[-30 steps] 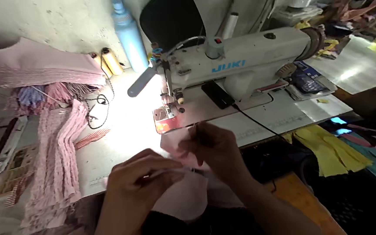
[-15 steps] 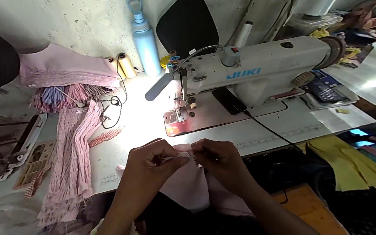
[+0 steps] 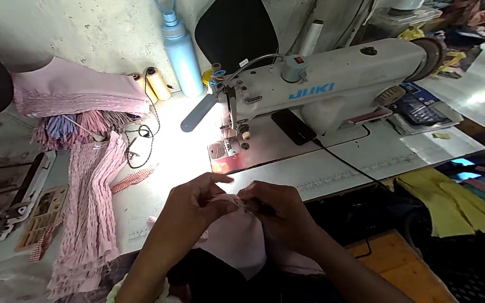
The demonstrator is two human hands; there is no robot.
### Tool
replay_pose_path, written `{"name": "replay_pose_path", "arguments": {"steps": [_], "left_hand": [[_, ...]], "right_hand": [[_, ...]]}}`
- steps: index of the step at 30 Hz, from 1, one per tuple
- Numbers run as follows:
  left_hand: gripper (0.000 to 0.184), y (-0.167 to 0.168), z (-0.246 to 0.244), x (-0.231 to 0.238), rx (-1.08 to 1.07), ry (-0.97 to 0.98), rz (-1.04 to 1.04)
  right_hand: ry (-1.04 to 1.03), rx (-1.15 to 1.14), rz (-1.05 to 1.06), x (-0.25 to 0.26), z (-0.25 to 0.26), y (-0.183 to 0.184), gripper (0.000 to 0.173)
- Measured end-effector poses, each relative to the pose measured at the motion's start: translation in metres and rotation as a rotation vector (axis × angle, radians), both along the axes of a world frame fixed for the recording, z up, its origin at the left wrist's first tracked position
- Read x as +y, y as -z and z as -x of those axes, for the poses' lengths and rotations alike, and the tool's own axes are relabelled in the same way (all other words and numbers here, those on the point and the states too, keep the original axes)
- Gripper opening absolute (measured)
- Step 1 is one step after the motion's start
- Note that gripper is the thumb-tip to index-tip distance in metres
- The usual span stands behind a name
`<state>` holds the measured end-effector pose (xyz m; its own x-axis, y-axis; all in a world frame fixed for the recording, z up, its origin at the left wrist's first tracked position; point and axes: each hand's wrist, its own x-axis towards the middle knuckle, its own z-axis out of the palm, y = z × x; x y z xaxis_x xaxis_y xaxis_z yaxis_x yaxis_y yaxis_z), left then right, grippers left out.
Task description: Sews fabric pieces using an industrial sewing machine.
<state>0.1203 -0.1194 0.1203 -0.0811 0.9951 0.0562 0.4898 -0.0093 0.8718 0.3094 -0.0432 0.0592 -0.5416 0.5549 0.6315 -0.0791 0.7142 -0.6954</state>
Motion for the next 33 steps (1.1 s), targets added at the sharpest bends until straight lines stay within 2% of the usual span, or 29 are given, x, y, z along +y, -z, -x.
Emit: {"name": "replay_pose_path", "arguments": {"steps": [2, 5, 7, 11, 16, 21, 26, 29, 33], "left_hand": [[0.012, 0.005, 0.0, -0.002, 0.076, -0.045, -0.089], [0.012, 0.011, 0.008, -0.008, 0.12, -0.099, -0.22], [0.014, 0.014, 0.015, -0.012, 0.112, -0.132, -0.26], [0.018, 0.018, 0.022, -0.018, 0.133, -0.16, -0.271], [0.016, 0.022, 0.024, -0.023, 0.153, -0.162, -0.277], [0.015, 0.026, 0.024, -0.027, 0.143, -0.171, -0.269], [0.014, 0.034, 0.025, -0.028, 0.12, -0.226, -0.279], [0.014, 0.035, 0.024, -0.031, 0.099, -0.229, -0.294], [0.013, 0.033, 0.021, -0.037, 0.102, -0.264, -0.307]], "right_hand": [[0.084, -0.004, -0.012, -0.002, 0.001, 0.001, 0.011], [0.207, 0.067, 0.079, -0.006, -0.001, 0.008, 0.013], [0.152, 0.077, 0.17, -0.01, -0.002, 0.017, 0.013], [0.015, 0.011, 0.216, -0.018, 0.009, 0.034, 0.019], [0.015, -0.023, 0.268, -0.014, 0.021, 0.031, 0.026], [-0.157, -0.035, 0.376, -0.008, 0.019, 0.033, 0.024], [-0.092, -0.087, 0.428, -0.019, 0.009, 0.027, 0.02], [-0.118, -0.074, 0.417, -0.026, 0.011, 0.031, 0.024], [0.117, 0.014, 0.18, -0.039, 0.019, 0.041, 0.015]]}}
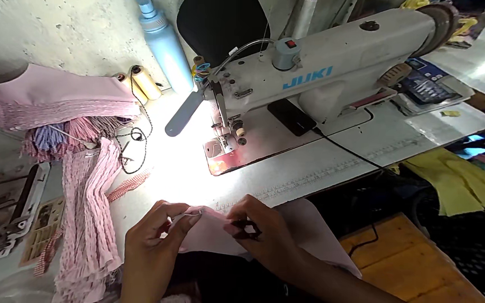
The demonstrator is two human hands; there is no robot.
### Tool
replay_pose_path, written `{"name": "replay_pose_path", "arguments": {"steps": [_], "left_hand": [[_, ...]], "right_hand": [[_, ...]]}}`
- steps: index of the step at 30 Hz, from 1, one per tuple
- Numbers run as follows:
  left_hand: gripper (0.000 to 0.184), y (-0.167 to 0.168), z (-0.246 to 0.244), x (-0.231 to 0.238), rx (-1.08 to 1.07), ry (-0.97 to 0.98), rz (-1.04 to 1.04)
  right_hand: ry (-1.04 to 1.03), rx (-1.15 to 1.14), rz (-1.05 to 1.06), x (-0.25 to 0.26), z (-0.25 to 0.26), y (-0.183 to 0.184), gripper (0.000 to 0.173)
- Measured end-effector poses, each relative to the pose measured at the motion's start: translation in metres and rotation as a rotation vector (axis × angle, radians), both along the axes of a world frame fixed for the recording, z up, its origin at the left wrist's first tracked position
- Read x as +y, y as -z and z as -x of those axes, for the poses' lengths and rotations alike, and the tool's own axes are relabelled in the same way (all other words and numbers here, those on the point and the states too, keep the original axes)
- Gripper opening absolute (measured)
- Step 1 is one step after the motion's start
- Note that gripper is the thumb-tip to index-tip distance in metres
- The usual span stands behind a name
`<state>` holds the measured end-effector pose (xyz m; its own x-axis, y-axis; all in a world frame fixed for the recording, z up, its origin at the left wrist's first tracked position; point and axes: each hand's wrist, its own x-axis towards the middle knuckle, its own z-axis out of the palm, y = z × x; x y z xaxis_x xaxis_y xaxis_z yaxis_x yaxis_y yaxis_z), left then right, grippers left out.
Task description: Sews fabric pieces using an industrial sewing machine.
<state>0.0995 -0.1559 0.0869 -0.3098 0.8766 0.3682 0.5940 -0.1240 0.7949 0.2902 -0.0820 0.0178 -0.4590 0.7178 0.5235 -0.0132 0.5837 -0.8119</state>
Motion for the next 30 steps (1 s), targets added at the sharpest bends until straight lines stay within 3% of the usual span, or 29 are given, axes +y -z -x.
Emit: {"name": "replay_pose_path", "arguments": {"steps": [3, 6, 13, 18, 21, 26, 30], "left_hand": [[0.015, 0.001, -0.001, -0.003, 0.011, -0.028, 0.007], [0.015, 0.002, -0.004, -0.006, 0.018, -0.027, 0.002], [0.014, 0.006, -0.005, -0.009, 0.065, 0.003, -0.046], [0.014, 0.008, -0.007, -0.011, 0.07, 0.026, -0.04], [0.015, 0.008, -0.009, -0.01, 0.076, 0.028, -0.053], [0.014, 0.006, -0.009, -0.012, 0.076, 0.052, -0.069], [0.014, 0.003, -0.007, -0.016, 0.095, 0.083, -0.061]], "right_hand": [[0.07, 0.03, -0.139, -0.003, 0.002, 0.002, 0.01], [0.06, 0.011, -0.145, -0.003, 0.006, 0.002, 0.016], [-0.11, -0.05, 0.117, 0.003, 0.003, -0.002, 0.023], [-0.173, -0.004, 0.139, 0.007, 0.0, -0.007, 0.024], [-0.297, -0.023, 0.26, 0.009, -0.002, -0.008, 0.03], [-0.678, -0.123, 0.516, 0.019, -0.008, -0.006, 0.034], [-0.689, -0.18, 0.43, 0.023, -0.008, 0.002, 0.03]]}}
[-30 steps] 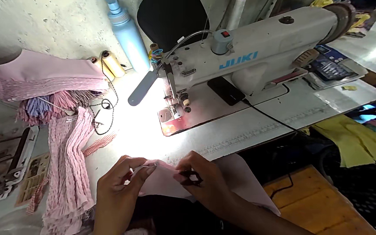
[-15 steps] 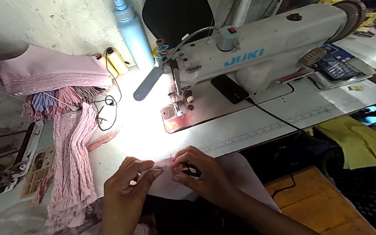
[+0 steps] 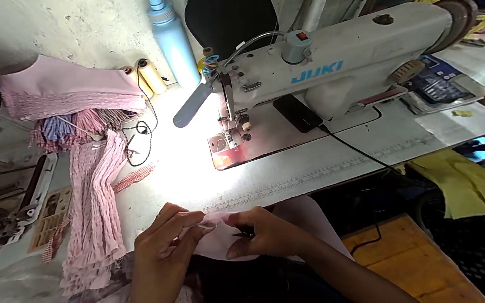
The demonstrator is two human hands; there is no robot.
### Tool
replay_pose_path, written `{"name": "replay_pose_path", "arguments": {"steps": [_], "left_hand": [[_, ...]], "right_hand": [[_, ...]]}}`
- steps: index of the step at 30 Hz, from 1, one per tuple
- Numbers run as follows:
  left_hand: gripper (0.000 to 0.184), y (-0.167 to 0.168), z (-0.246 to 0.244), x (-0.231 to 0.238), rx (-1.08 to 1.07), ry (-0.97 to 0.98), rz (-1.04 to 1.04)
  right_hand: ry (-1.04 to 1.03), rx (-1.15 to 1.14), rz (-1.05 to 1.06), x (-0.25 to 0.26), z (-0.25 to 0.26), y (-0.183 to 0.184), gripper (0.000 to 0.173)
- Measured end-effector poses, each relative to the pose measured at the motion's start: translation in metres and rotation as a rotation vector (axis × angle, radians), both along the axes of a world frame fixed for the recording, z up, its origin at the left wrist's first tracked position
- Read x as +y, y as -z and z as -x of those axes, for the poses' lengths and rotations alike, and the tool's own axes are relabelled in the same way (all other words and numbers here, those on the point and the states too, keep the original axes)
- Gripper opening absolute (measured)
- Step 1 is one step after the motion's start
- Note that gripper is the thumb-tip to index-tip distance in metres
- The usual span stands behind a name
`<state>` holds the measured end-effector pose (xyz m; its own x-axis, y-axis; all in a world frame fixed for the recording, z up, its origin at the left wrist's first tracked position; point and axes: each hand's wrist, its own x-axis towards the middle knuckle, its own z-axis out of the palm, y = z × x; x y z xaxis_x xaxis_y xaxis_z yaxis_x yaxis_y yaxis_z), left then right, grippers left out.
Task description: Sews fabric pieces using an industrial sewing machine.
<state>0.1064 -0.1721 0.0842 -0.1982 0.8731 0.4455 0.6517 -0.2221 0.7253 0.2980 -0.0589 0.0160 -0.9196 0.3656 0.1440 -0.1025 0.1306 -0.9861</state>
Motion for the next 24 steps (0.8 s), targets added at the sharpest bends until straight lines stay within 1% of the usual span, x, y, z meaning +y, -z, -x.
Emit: {"name": "replay_pose_path", "arguments": {"steps": [3, 8, 14, 18, 19, 21, 22, 24], "left_hand": [[0.013, -0.004, 0.005, -0.005, 0.003, -0.019, 0.002], [0.012, -0.005, 0.009, -0.007, -0.011, -0.04, -0.027], [0.016, -0.009, 0.01, -0.009, 0.032, -0.033, -0.056], [0.014, -0.014, 0.012, -0.007, -0.055, -0.044, -0.032], [0.015, -0.017, 0.017, -0.003, -0.049, -0.051, -0.006], [0.02, -0.027, 0.032, 0.014, 0.045, -0.059, 0.054], [0.022, -0.032, 0.039, 0.028, 0.112, -0.05, 0.107], [0.016, -0.038, 0.048, 0.065, 0.215, 0.014, 0.241]], "right_hand": [[0.17, 0.108, -0.148, -0.001, -0.004, -0.002, 0.03], [0.385, 0.193, -0.257, -0.007, -0.007, -0.013, 0.03], [0.342, 0.146, -0.245, 0.001, -0.006, -0.018, 0.024], [0.366, 0.173, -0.212, -0.001, -0.004, -0.021, 0.023], [0.376, 0.195, -0.19, -0.003, -0.004, -0.023, 0.023], [0.395, 0.222, -0.13, -0.007, -0.004, -0.026, 0.021], [0.41, 0.232, -0.104, -0.009, -0.002, -0.025, 0.02], [0.493, 0.192, -0.097, -0.009, 0.006, -0.019, 0.02]]}}
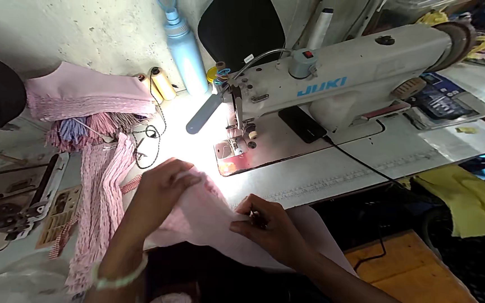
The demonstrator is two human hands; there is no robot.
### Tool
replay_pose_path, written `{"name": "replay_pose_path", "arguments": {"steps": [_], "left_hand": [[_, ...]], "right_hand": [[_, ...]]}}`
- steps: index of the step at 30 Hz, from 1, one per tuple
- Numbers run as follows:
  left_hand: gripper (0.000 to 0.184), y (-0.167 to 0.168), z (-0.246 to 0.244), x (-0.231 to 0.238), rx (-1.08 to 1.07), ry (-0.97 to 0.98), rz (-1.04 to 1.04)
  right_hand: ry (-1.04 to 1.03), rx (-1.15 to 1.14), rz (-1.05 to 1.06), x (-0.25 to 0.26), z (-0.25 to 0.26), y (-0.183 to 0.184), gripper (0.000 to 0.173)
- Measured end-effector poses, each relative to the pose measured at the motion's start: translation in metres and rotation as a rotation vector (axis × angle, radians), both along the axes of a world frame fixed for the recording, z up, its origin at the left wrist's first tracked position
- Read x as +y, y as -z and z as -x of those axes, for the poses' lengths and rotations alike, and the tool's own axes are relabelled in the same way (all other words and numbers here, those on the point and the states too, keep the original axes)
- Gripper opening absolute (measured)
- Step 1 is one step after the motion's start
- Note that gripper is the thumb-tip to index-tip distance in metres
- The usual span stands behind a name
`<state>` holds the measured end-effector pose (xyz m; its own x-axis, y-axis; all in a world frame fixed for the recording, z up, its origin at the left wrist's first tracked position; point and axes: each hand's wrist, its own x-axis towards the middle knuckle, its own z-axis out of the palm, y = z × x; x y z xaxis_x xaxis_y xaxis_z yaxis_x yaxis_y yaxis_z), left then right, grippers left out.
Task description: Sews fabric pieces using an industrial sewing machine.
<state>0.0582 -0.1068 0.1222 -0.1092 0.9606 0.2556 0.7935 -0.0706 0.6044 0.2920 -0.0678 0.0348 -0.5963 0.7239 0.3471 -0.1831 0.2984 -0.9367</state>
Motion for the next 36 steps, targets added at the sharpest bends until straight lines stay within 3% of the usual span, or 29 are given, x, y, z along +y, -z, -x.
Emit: {"name": "replay_pose_path", "arguments": {"steps": [3, 5, 8, 15, 18, 22, 28, 36], "left_hand": [[0.012, 0.021, -0.001, 0.065, -0.005, 0.041, 0.291], [0.016, 0.06, -0.003, 0.107, -0.05, 0.08, 0.484], [0.014, 0.108, -0.015, 0.138, -0.102, 0.116, 0.474], [0.033, 0.101, -0.057, 0.118, 0.096, -0.234, 0.408], [0.016, 0.12, -0.057, 0.107, 0.179, -0.156, 0.15], [0.017, 0.131, -0.059, 0.098, 0.332, -0.07, -0.009], [0.034, 0.147, -0.053, 0.072, 0.325, 0.061, -0.073], [0.033, 0.152, -0.052, 0.071, 0.283, 0.05, -0.124]], "right_hand": [[0.274, -0.21, -0.07, 0.01, 0.018, 0.02, 0.022], [0.396, -0.367, -0.133, 0.019, 0.025, 0.036, 0.026], [0.442, -0.5, -0.234, 0.025, 0.029, 0.052, 0.026], [0.495, -0.501, -0.389, 0.025, 0.033, 0.061, 0.029], [0.508, -0.483, -0.406, 0.024, 0.033, 0.064, 0.03], [0.509, -0.482, -0.397, 0.024, 0.031, 0.064, 0.032], [0.533, -0.486, -0.438, 0.024, 0.029, 0.067, 0.028], [0.489, -0.43, -0.382, 0.014, 0.019, 0.064, 0.014]]}}
